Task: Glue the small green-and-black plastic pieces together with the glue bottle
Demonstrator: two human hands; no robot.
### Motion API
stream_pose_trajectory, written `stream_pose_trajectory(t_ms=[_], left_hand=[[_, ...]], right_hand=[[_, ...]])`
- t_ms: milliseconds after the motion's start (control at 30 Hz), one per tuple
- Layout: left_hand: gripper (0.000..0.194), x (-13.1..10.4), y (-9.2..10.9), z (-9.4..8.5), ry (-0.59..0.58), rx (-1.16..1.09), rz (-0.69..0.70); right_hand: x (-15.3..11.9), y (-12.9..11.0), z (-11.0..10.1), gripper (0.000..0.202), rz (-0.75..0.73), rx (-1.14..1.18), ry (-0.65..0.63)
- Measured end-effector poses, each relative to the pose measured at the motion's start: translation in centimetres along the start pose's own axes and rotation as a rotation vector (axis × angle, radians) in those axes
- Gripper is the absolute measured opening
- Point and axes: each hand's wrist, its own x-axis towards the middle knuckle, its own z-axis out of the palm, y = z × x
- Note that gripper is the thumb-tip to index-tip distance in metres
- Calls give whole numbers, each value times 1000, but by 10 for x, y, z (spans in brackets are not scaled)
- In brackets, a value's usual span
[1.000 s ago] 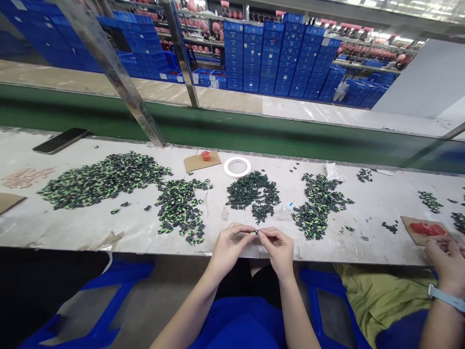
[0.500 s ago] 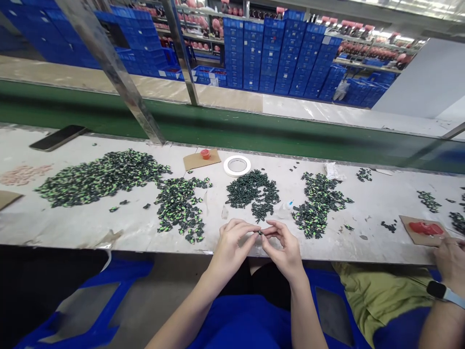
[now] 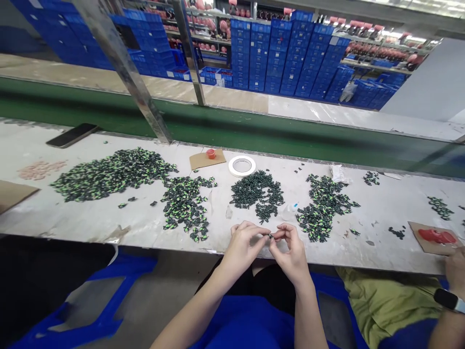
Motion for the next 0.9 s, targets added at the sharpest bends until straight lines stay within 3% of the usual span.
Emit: stream_pose_trajectory(t_ms=[100, 167, 367, 433, 533, 600, 667, 767, 900], left_hand=[[26, 6, -8, -1, -59, -40, 15], [33, 10, -16, -10, -23, -1, 2], [25, 34, -47, -69, 291, 420, -177], [26, 51, -58, -90, 310, 565, -175], [28, 82, -73, -111, 222, 695, -139], [29, 101, -83, -118, 87, 707, -96], [30, 116, -91, -121, 30, 699, -77], [28, 127, -99, -122, -35, 673, -58], [18, 124, -98, -124, -81, 634, -61]], right_hand=[[1, 5, -16, 20, -28, -111, -46], [3, 11, -31, 13, -50, -188, 14], [11, 27, -66, 30, 27, -477, 515], [16, 29, -66, 41, -9, -568, 597], [25, 34, -55, 54, -140, -649, 551], [30, 41, -45, 59, -185, -673, 478], [36, 50, -36, 60, -184, -683, 397], [44, 62, -27, 58, -161, -683, 317], [52, 66, -20, 49, -131, -602, 330]])
